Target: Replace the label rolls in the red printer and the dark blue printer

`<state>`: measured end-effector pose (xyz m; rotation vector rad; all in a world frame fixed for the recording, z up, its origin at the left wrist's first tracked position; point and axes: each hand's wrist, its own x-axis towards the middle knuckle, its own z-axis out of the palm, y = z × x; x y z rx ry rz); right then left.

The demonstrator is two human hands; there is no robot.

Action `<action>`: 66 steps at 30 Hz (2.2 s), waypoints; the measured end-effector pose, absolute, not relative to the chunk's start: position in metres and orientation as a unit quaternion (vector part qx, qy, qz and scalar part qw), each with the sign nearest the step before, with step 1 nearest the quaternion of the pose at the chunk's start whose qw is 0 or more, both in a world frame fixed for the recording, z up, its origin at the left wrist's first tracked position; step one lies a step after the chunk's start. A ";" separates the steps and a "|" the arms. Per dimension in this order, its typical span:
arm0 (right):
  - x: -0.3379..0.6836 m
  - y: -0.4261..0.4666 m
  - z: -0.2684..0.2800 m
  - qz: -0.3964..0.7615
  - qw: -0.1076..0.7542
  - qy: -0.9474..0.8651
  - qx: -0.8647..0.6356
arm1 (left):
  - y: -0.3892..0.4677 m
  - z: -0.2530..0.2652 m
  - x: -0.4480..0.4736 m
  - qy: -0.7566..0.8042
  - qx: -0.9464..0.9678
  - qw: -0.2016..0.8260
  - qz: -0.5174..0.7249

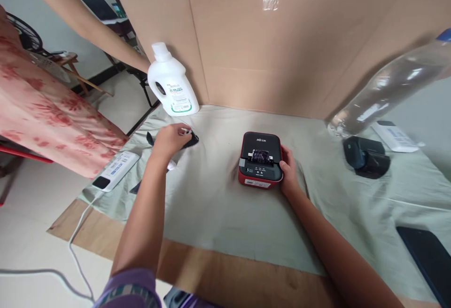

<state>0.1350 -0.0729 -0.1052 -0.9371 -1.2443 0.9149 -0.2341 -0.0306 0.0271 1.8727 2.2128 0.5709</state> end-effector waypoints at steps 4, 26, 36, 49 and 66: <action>0.135 -0.073 -0.104 0.387 0.619 -0.545 -0.413 | -0.082 0.009 -0.211 0.741 0.637 0.140 0.162; 0.135 -0.073 -0.103 0.403 0.612 -0.537 -0.418 | -0.063 -0.008 -0.284 0.812 0.575 0.019 0.097; 0.134 -0.074 -0.103 0.405 0.614 -0.534 -0.418 | -0.083 0.000 -0.237 0.750 0.608 -0.016 0.258; 0.133 -0.073 -0.090 0.421 0.603 -0.531 -0.422 | -0.068 -0.025 -0.085 0.500 0.444 0.615 0.417; 0.131 -0.074 -0.091 0.431 0.613 -0.504 -0.430 | -0.068 -0.032 -0.091 0.451 0.443 0.658 0.409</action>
